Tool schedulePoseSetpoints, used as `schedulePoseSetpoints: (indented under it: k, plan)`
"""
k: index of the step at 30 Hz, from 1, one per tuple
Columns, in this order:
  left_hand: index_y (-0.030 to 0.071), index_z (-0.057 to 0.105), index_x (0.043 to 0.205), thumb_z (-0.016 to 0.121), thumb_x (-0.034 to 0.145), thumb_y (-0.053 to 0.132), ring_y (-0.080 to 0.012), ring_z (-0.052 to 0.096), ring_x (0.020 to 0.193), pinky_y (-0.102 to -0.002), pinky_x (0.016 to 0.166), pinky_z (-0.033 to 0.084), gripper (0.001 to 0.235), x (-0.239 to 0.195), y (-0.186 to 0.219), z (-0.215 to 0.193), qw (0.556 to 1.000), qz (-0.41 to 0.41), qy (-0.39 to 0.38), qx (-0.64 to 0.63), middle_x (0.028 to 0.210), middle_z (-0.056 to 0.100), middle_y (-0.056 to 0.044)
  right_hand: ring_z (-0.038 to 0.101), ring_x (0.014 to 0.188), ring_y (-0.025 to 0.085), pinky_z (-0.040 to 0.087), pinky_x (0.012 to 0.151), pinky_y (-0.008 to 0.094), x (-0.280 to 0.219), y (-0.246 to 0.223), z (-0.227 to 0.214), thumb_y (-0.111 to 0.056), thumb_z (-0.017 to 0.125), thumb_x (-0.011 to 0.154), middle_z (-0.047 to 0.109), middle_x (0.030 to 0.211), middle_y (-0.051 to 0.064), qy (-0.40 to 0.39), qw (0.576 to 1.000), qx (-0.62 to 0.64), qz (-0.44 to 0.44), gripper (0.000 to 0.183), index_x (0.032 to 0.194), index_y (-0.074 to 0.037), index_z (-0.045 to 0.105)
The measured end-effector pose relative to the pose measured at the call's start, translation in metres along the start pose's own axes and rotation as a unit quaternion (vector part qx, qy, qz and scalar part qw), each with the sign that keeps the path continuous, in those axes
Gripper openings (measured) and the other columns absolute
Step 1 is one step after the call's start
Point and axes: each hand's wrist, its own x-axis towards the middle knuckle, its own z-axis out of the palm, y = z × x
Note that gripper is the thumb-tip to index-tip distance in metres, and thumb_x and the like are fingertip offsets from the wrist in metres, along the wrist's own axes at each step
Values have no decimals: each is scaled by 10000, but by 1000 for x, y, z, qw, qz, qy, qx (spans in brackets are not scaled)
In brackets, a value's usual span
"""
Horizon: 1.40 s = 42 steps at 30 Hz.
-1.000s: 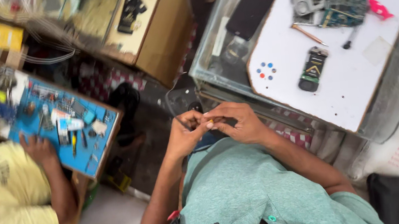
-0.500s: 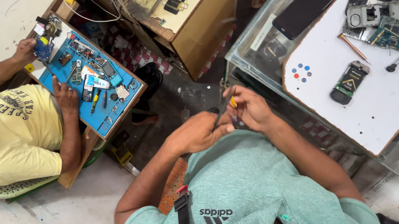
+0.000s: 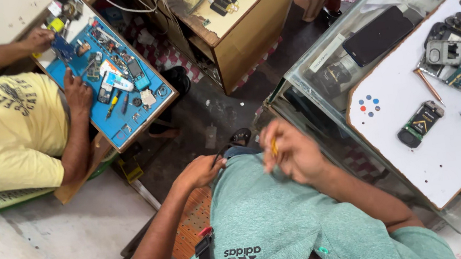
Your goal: The person uses a precision screwdriver to remove screws from a disassembled mobile phone. They then handle the phone's battery and circuit board, inspecting the components and connecting a charging cable to the device.
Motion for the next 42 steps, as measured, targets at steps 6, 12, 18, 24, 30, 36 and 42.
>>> schedulePoseSetpoints:
  k: [6,12,18,24,30,36,42]
  plan:
    - [142,659,1275,659,908,302,-367,677,997,-507,843,530,400,14,-16,15,989,120,58,60,1085,721,-158,608,764,126,590,589,339,6,-7,12,-93,495,930,591,996,51,-133,827,-489,245,217,1076,-42,648]
    - [193,572,1397,751,838,191,-295,713,999,-415,886,562,587,22,-3,-12,995,100,-7,-13,1119,707,-126,582,784,100,503,652,288,0,-6,8,-119,561,1020,610,930,37,-108,860,-494,-74,100,1049,-80,648]
    - [193,568,1433,759,801,130,-206,712,1043,-376,889,583,664,41,10,-23,963,185,-72,-181,1229,699,-88,384,505,97,281,462,254,37,-14,-70,-157,579,982,555,867,74,184,980,-7,-79,112,989,-45,572]
    - [113,600,1414,836,850,192,-211,703,1036,-369,919,585,616,48,56,-52,936,256,-8,-242,1219,706,-90,359,524,88,258,475,244,55,-27,-84,-134,543,955,540,906,71,176,981,33,-75,109,997,-37,568]
    - [9,626,1351,801,881,257,-326,662,1159,-425,992,515,560,71,77,-55,885,439,106,-115,1246,689,-184,346,509,71,249,452,227,60,-35,-59,-131,554,970,513,897,74,147,983,48,-94,108,996,-26,558]
    - [70,756,979,769,913,316,-315,719,780,-435,703,541,255,138,43,-3,940,337,-23,-48,825,732,-158,360,436,43,252,439,219,51,-71,-22,-122,559,984,497,823,81,5,992,79,-95,106,967,-18,548]
    - [64,745,952,743,911,313,-317,737,783,-419,682,558,252,173,-72,22,969,202,134,-42,861,749,-169,370,471,48,273,450,225,33,-109,-14,-102,546,965,501,883,79,-61,980,81,-171,79,955,-24,544]
